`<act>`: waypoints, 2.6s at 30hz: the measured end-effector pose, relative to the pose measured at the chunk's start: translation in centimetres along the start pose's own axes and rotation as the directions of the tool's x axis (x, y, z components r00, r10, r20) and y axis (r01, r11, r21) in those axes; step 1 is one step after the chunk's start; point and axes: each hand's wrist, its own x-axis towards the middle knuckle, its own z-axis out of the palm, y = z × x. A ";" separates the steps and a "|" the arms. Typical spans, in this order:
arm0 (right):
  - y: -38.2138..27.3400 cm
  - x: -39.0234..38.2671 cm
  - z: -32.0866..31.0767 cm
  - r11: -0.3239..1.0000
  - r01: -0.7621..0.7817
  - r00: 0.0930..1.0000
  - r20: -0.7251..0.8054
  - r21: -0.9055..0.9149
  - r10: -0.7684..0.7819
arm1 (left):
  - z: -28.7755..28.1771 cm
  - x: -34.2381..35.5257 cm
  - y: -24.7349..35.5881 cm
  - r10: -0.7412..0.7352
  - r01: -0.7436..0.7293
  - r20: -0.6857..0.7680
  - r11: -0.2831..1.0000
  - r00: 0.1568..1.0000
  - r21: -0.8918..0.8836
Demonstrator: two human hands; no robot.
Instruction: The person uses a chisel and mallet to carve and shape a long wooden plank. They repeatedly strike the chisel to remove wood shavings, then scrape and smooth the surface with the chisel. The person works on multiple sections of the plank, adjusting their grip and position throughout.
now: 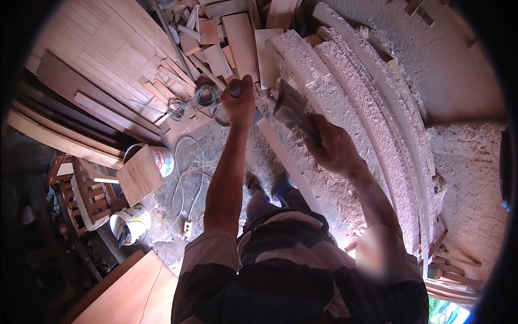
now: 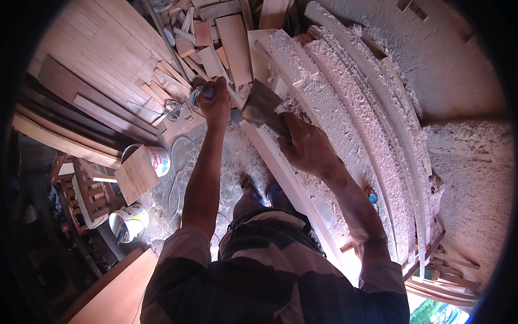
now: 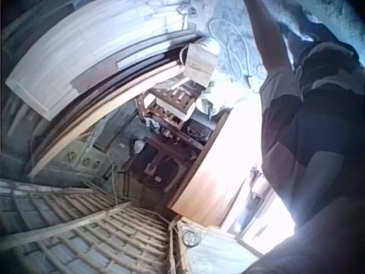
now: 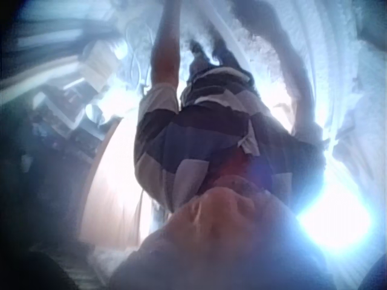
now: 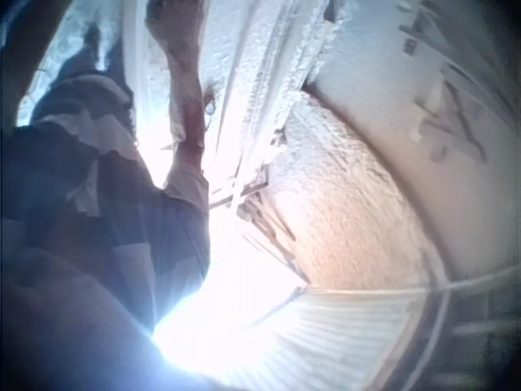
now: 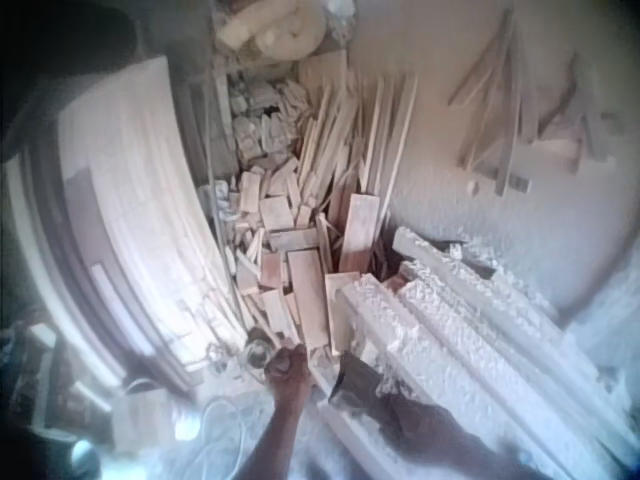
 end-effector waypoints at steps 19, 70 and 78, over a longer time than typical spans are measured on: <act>-7.8 10.8 -2.4 0.850 0.325 0.938 0.255 -0.415 -0.235 | -0.7 -1.8 -2.0 0.300 -0.297 0.019 0.931 0.954 0.212; 3.7 -15.6 1.5 0.679 -0.674 0.728 0.100 0.291 0.679 | 2.6 -3.3 6.0 -0.036 0.029 0.106 0.998 0.994 0.064; 6.3 -17.7 3.3 0.616 -0.724 0.680 0.169 0.311 0.714 | 2.8 -6.4 4.8 0.046 -0.048 0.016 0.985 0.999 0.167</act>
